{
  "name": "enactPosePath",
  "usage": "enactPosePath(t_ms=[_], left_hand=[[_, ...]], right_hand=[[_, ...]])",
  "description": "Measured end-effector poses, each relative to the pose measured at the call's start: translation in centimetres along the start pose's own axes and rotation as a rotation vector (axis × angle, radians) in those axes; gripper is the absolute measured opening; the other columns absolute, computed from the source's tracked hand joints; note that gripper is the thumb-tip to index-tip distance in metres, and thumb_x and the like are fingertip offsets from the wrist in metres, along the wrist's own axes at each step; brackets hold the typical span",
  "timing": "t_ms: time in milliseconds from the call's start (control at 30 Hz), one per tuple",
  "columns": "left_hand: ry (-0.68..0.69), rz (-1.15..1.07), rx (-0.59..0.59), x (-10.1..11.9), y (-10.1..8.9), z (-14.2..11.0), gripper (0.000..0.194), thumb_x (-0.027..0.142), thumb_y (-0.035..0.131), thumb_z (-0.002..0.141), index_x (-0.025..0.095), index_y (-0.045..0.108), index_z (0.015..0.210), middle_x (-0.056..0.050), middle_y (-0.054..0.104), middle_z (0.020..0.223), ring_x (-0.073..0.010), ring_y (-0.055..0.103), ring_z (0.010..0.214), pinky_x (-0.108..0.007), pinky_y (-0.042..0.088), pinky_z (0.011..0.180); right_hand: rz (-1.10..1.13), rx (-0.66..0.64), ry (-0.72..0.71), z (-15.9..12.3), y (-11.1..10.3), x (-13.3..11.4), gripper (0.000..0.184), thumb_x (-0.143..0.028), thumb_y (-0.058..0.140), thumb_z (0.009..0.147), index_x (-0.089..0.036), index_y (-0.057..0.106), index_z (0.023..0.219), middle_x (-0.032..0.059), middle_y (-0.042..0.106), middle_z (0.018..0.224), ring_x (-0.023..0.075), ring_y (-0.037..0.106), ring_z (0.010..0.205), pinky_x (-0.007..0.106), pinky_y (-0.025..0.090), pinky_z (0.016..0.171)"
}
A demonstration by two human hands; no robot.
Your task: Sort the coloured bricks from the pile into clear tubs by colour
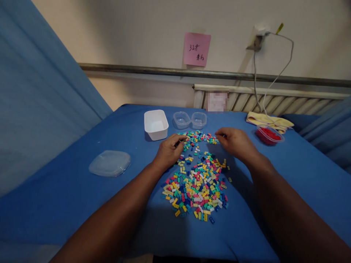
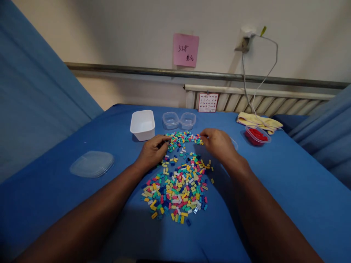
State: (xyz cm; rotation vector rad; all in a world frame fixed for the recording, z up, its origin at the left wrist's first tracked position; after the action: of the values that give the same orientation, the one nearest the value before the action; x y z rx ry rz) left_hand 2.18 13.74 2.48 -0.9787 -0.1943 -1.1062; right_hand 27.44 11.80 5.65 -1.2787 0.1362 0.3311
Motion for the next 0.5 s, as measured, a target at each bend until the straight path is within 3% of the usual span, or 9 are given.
enactPosePath(t_ms=[133,267,400,500], left_hand=[[-0.067,0.002,0.073,-1.0,-0.7,0.1,0.025,0.020,0.061,0.097,0.022,0.076,0.117,-0.004,0.079,0.112,-0.0194,0.073,0.102,-0.033,0.058,0.094],[-0.089,0.004,0.090,-1.2,-0.9,0.1,0.023,0.022,0.063,0.096,0.021,0.077,0.114,-0.004,0.078,0.108,-0.0185,0.073,0.098,-0.031,0.057,0.090],[-0.096,0.018,0.076,-0.9,-0.7,0.0,0.020,0.021,0.066,0.094,0.021,0.076,0.111,-0.003,0.077,0.100,-0.0164,0.070,0.087,-0.030,0.056,0.085],[-0.116,0.020,0.081,-0.9,-0.6,0.0,0.017,0.019,0.066,0.091,0.021,0.075,0.106,-0.001,0.075,0.096,-0.0157,0.069,0.085,-0.029,0.056,0.083]], right_hand=[[0.036,-0.179,-0.034,1.3,4.2,-3.4,0.022,-0.032,0.062,0.099,-0.024,0.080,0.108,0.0042,0.082,0.103,0.0211,0.074,0.093,0.028,0.045,0.075],[0.024,-0.267,-0.019,2.2,7.1,-5.1,0.020,-0.035,0.064,0.098,-0.024,0.081,0.098,0.0054,0.082,0.097,0.0212,0.073,0.088,0.028,0.042,0.071],[0.029,-0.307,0.022,2.1,7.9,-5.2,0.019,-0.038,0.068,0.095,-0.023,0.078,0.090,0.0057,0.080,0.089,0.0207,0.070,0.079,0.029,0.038,0.066],[0.072,-0.266,0.000,1.9,7.4,-5.5,0.010,-0.030,0.070,0.092,-0.021,0.075,0.090,0.0042,0.079,0.087,0.0189,0.068,0.076,0.028,0.037,0.065]])
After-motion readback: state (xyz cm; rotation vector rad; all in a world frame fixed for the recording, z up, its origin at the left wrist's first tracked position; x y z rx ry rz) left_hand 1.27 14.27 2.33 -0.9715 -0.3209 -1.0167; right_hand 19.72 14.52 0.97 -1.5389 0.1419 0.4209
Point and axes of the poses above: each hand's wrist, its own z-axis towards the middle knuckle, its own y-axis out of the palm, x = y × z, the point moved 9 cm from there along z, towards the middle knuckle
